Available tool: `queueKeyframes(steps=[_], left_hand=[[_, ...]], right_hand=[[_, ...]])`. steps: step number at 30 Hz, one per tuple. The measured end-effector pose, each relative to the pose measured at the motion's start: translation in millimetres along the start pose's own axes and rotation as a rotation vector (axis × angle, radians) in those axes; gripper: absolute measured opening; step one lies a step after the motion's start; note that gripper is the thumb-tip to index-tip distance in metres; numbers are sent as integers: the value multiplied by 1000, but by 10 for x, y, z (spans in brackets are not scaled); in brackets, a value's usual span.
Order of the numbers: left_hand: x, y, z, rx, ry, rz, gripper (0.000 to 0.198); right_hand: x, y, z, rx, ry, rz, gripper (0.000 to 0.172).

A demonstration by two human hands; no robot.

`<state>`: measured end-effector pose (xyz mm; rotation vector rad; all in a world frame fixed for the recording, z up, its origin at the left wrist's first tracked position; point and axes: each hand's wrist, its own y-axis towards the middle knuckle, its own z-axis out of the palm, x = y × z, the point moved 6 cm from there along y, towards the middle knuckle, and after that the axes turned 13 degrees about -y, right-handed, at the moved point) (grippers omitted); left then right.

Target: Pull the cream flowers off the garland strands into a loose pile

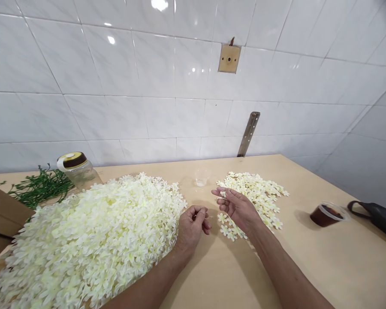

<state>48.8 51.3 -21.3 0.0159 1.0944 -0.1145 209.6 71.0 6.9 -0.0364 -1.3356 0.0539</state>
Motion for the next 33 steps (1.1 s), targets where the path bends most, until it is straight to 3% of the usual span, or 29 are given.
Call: queueKeyframes(steps=[5,22,33], left_hand=[[-8,-2,10,12,11,7,30],[-31,-25,25,11,33,16,29],[4,-12,8,17,18,29,31]], right_hand=[[-1,-11,29,30,25,6,31],[-10,26,-45,-56,-118,-40,35],[-22,-63,84,160,-45,39,39]])
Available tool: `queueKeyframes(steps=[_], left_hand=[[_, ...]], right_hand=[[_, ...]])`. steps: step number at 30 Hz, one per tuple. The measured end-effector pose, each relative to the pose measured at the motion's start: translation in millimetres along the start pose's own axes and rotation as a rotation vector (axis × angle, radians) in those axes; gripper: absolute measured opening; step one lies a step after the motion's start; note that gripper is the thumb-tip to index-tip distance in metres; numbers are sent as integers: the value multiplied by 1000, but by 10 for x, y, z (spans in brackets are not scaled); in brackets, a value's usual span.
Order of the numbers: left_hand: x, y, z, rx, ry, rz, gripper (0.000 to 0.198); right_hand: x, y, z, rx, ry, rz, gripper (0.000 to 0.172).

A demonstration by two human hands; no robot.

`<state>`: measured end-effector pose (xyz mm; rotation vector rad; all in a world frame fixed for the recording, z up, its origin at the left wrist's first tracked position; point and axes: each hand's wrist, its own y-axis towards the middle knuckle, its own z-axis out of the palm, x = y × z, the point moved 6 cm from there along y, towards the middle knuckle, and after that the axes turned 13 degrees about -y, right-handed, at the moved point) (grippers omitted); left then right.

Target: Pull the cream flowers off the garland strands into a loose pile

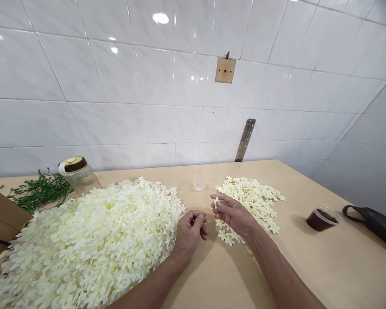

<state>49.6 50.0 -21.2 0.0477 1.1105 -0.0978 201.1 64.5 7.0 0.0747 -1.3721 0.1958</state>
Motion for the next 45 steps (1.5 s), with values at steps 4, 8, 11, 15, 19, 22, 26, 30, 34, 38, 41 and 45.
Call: queueKeyframes(steps=[4,8,11,15,19,22,26,30,34,38,41,45], left_hand=[[9,4,-8,-7,2,-2,32],[36,18,-19,-5,7,-6,34],[44,24,-22,4,7,-5,35],[11,5,-7,5,13,-12,33],[-32,-20,14,5,27,-13,30],[-33,-21,17,11,31,-10,29],[-15,-12,13,21,21,-4,30],[-19,-15,10,19,27,2,31],[-14,-11,8,21,28,1,30],[23,7,-8,23,27,3,29],[56,14,-22,27,26,5,29],[60,5,-20,34,26,7,29]], right_hand=[[18,-16,22,41,-36,28,41],[-17,14,-9,17,-24,29,32],[-40,34,-64,-24,-46,22,27],[-52,46,-149,-98,-18,34,36],[-26,50,-198,-145,33,16,35],[-8,50,-195,-127,66,12,34],[8,53,-197,-131,71,-5,35],[-1,56,-167,-129,87,-11,33],[-18,52,-134,-129,101,12,31],[-25,65,-161,-129,91,4,28],[-29,80,-199,-130,80,-13,31],[-29,75,-193,-115,64,-5,32]])
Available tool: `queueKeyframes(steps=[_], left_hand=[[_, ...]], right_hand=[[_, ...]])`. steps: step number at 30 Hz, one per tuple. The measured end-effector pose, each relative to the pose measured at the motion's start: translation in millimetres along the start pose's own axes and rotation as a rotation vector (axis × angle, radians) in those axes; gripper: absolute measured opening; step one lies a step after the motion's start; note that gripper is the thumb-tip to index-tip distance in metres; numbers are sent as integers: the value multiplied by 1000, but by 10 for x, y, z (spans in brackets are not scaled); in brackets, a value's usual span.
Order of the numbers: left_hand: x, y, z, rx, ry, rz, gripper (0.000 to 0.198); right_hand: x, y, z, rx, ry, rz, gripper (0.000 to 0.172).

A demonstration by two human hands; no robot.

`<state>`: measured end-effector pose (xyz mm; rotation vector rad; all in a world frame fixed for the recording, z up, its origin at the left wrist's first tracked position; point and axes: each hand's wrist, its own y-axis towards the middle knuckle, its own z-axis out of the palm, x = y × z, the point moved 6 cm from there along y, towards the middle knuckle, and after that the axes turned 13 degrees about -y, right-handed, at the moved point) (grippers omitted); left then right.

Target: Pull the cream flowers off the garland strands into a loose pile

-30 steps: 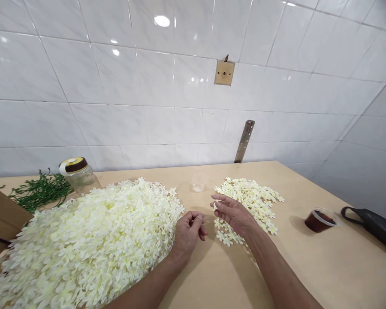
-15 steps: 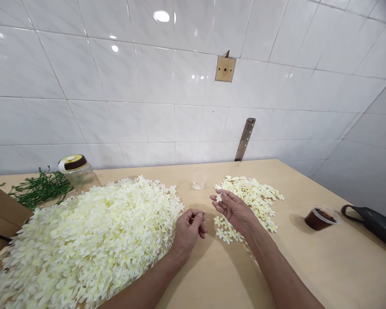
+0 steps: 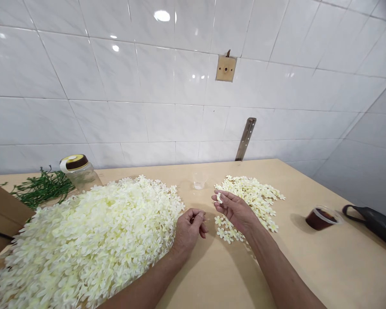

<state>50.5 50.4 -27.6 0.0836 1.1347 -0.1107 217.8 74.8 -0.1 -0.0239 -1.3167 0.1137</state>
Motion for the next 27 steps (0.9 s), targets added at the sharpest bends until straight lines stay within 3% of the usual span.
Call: queueKeyframes(steps=[10,20,23,27], left_hand=[[-84,-29,30,-16,16,-12,29],[-84,-23,-5,-52,10,37,33],[-105,-31,2,-32,8,99,41],[-117,-52,40,23,92,110,35]], right_hand=[[32,-51,99,28,-75,-26,38],[-32,-130,318,151,-467,5,39],[-80,-143,358,195,-518,41,42],[-92,-141,364,184,-501,72,45]])
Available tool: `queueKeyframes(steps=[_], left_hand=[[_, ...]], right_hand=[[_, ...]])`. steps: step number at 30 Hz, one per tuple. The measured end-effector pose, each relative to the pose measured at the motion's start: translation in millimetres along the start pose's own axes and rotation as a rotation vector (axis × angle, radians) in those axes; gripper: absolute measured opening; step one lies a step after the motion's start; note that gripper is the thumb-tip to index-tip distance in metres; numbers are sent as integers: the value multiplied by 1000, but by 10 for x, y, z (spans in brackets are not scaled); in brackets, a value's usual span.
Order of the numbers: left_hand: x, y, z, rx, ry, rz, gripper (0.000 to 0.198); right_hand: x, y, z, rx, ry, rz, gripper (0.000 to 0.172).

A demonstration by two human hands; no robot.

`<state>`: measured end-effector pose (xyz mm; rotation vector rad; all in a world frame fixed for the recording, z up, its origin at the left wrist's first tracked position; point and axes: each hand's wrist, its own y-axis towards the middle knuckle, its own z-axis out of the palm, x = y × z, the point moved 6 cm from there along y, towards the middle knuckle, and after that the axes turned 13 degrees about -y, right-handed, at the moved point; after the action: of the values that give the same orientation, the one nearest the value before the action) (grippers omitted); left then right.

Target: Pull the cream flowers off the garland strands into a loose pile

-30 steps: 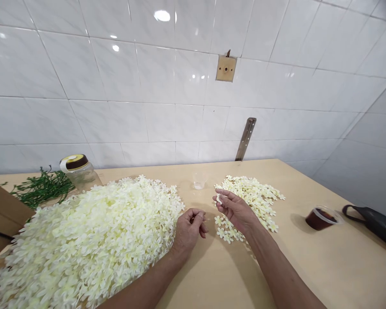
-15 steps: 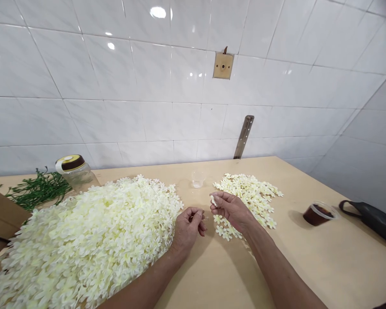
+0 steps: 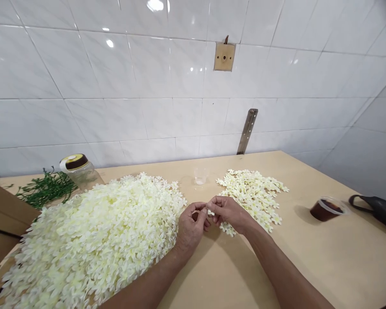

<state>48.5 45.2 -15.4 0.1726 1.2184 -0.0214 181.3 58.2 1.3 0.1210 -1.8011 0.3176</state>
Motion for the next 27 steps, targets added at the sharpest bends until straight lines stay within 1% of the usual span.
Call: queueKeyframes(steps=[4,7,9,12,16,18,21,25,27], left_hand=[[-31,-29,25,22,11,13,33],[-38,-37,43,29,-1,6,31],[-23,-26,45,21,-20,-24,31],[10,12,9,-25,-53,-71,33],[45,52,-55,-76,-98,-106,36],[53,58,-61,-68,-109,-120,37],[58,54,-51,-56,-128,-142,38],[49,50,-28,-57,-190,-158,39],[46,51,-27,-70,-241,-167,39]], right_hand=[[-32,23,-24,-51,57,31,49],[-67,35,-8,-60,67,32,50],[-67,27,16,-45,76,17,51],[-14,-14,42,2,92,-3,51],[103,-65,30,65,23,-59,45],[126,-65,5,55,-16,-87,41],[93,-38,-26,18,-38,-98,38],[25,-2,-44,-16,-15,-81,40],[5,1,-37,-13,-13,-65,42]])
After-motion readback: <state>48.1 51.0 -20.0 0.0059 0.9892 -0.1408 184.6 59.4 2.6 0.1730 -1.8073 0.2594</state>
